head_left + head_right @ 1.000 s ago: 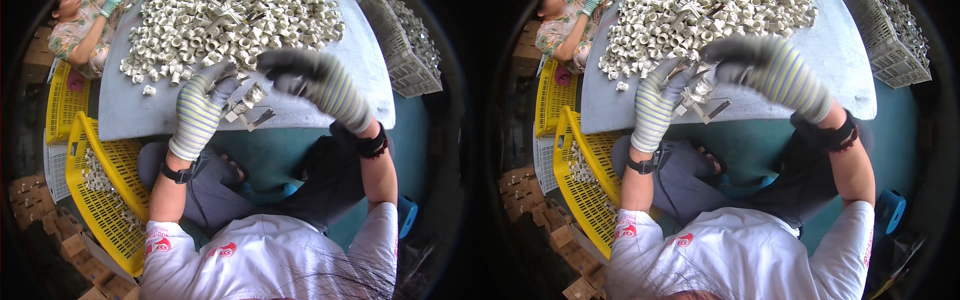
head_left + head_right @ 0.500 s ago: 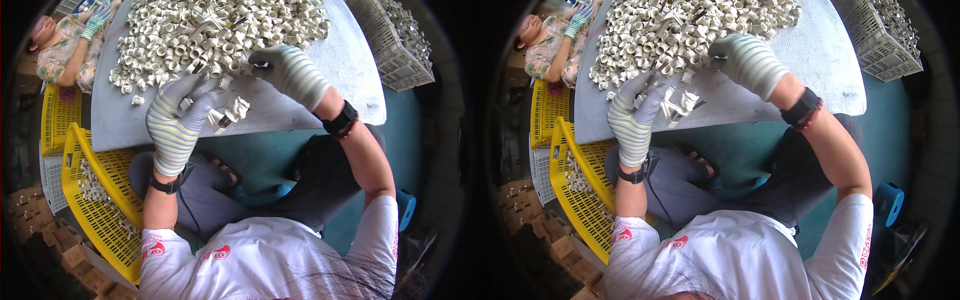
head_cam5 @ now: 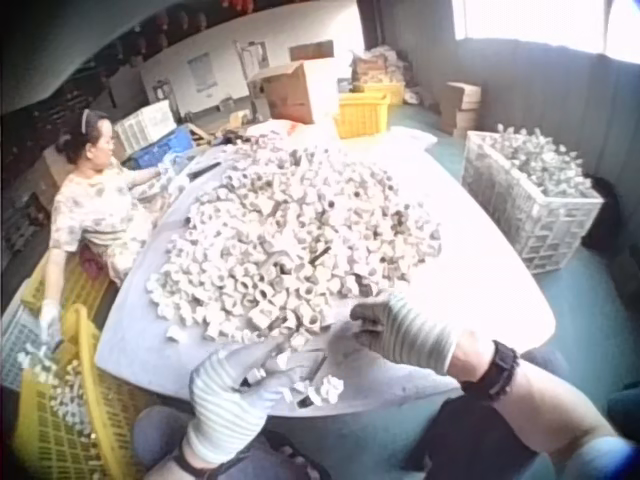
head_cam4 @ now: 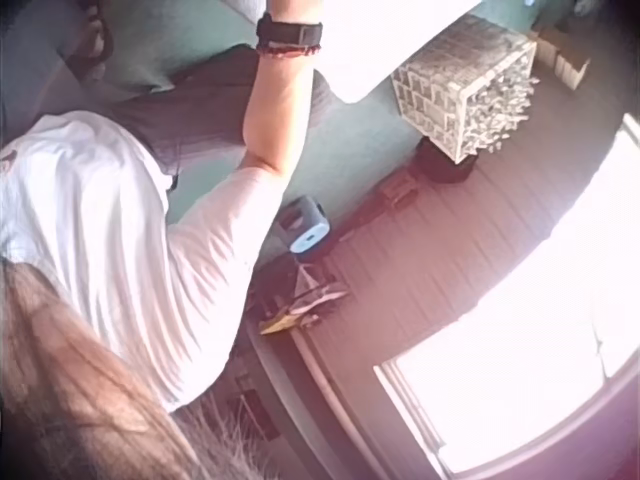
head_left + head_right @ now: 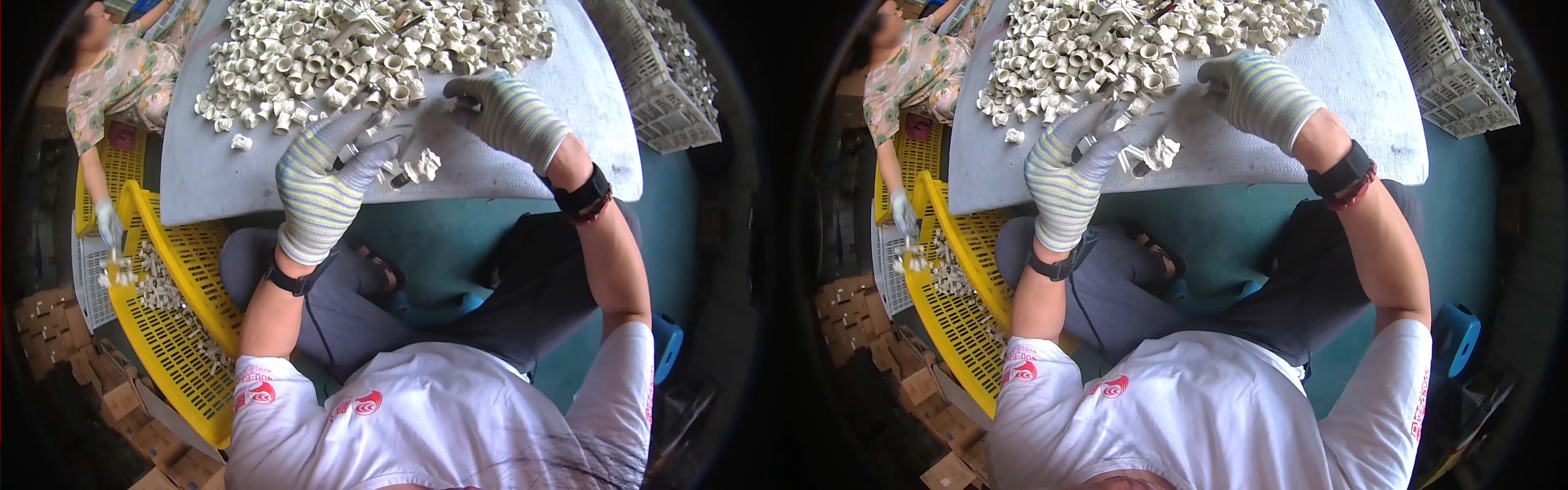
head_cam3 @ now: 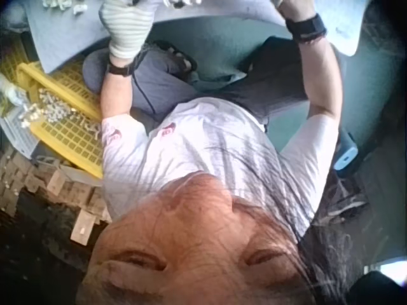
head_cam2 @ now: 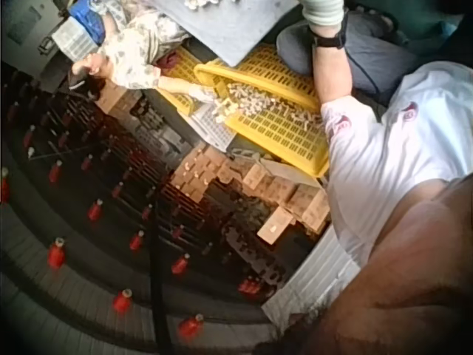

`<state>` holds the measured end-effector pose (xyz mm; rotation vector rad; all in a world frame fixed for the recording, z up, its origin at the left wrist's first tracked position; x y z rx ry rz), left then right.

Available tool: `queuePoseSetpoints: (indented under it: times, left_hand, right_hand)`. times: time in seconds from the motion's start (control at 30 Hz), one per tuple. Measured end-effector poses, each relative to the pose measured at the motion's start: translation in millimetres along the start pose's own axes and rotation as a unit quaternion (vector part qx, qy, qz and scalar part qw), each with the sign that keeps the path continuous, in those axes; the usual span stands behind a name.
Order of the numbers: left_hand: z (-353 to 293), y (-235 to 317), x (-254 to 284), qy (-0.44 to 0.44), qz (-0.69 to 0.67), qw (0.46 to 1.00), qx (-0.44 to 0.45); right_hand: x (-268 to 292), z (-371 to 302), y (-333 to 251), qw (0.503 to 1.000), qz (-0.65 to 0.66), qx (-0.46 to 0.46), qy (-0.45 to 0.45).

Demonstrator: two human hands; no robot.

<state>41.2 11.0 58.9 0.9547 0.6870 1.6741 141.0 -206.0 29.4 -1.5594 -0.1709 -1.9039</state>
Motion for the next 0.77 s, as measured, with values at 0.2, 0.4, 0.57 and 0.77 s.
queuePoseSetpoints:
  times: [0.2, 0.4, 0.57, 0.77]
  left_hand:
    - [-2, 20, -4, -0.043, 0.132, 0.988, -0.075]
    - [0, 34, -11, -0.049, 0.127, 0.984, -0.115]
    - [-2, 31, -11, -0.056, 0.156, 0.976, -0.143]
    - [-1, 25, -8, -0.057, 0.144, 0.98, -0.129]
  right_hand:
    - [-2, 1, -8, 0.989, 0.138, -0.033, -0.033]
    - [18, -12, -39, 0.85, 0.5, -0.04, -0.162]
    - [17, -9, -44, 0.837, 0.522, -0.022, -0.165]
    - [17, -12, -53, 0.84, 0.525, 0.018, -0.134]
Point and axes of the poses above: each hand's wrist, its own z-axis towards the middle knuckle, its own x-axis out of the back of the hand, y = z × x, the point moved 8 cm from there along z, towards the middle knuckle, and after that the axes turned 11 degrees about -z, right-handed, at the moved point
